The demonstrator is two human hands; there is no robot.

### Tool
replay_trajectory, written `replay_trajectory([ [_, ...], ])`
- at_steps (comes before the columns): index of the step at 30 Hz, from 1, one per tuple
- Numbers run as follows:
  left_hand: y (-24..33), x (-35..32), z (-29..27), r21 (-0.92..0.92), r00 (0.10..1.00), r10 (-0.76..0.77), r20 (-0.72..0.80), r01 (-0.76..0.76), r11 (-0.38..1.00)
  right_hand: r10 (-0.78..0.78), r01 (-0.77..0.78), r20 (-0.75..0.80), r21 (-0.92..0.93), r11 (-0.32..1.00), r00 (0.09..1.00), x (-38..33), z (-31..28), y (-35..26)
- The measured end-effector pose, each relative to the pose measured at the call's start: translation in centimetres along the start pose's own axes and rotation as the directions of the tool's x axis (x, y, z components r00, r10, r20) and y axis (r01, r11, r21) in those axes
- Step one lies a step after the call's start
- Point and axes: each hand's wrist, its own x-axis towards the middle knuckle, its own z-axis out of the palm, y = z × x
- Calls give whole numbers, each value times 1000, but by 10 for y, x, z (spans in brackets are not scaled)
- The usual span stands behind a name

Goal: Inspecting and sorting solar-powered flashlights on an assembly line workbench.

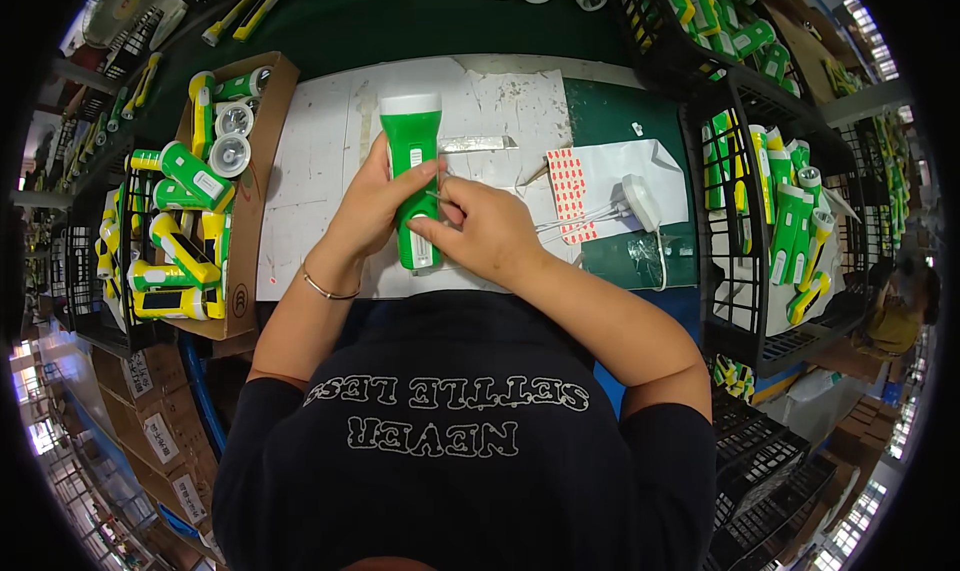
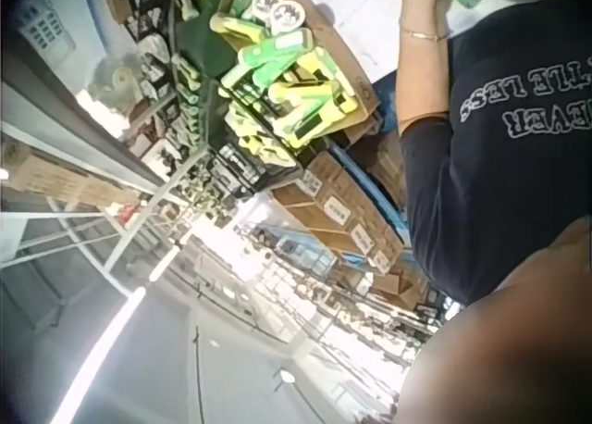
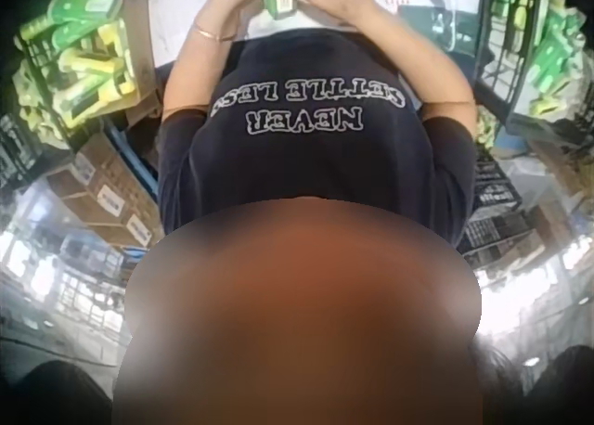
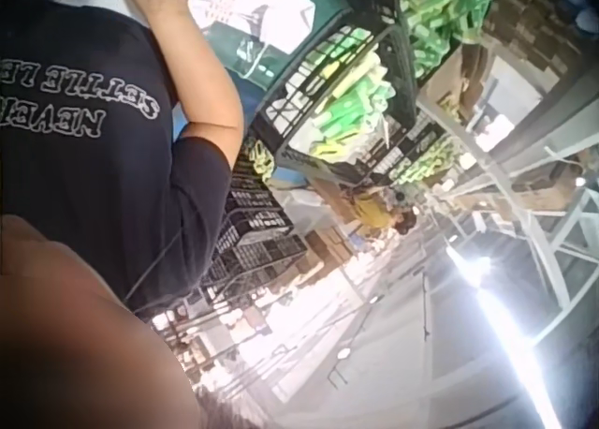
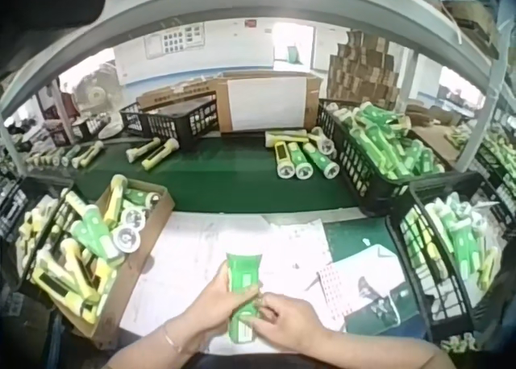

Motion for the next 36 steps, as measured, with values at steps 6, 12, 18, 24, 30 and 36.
replay_trajectory([
  [6, -3, -5, -8, 283, 998, -57, 39, 44, 958, 127, -112, -47, 233, 966, 991, 14, -33, 23],
  [12, 8, -17, 2, 635, 976, 112, 187, -207, 744, 38, -37, 72, -15, 999, 997, 32, -63, 5],
  [18, 39, -34, -29, 956, 976, -79, 202, -179, 231, 112, -176, 264, 232, 957, 958, 27, -86, 12],
  [24, 49, -39, -34, 955, 955, -201, 217, -164, 247, 88, -181, 303, 294, 939, 949, 29, -83, 21],
  [30, 22, -24, -27, 838, 964, -203, 171, -35, 544, 128, -253, 267, 511, 821, 955, 36, -46, 36],
  [36, 2, -21, -34, 686, 986, -150, 78, 57, 725, 136, -111, -6, -607, 787, 991, 32, 5, 45],
])
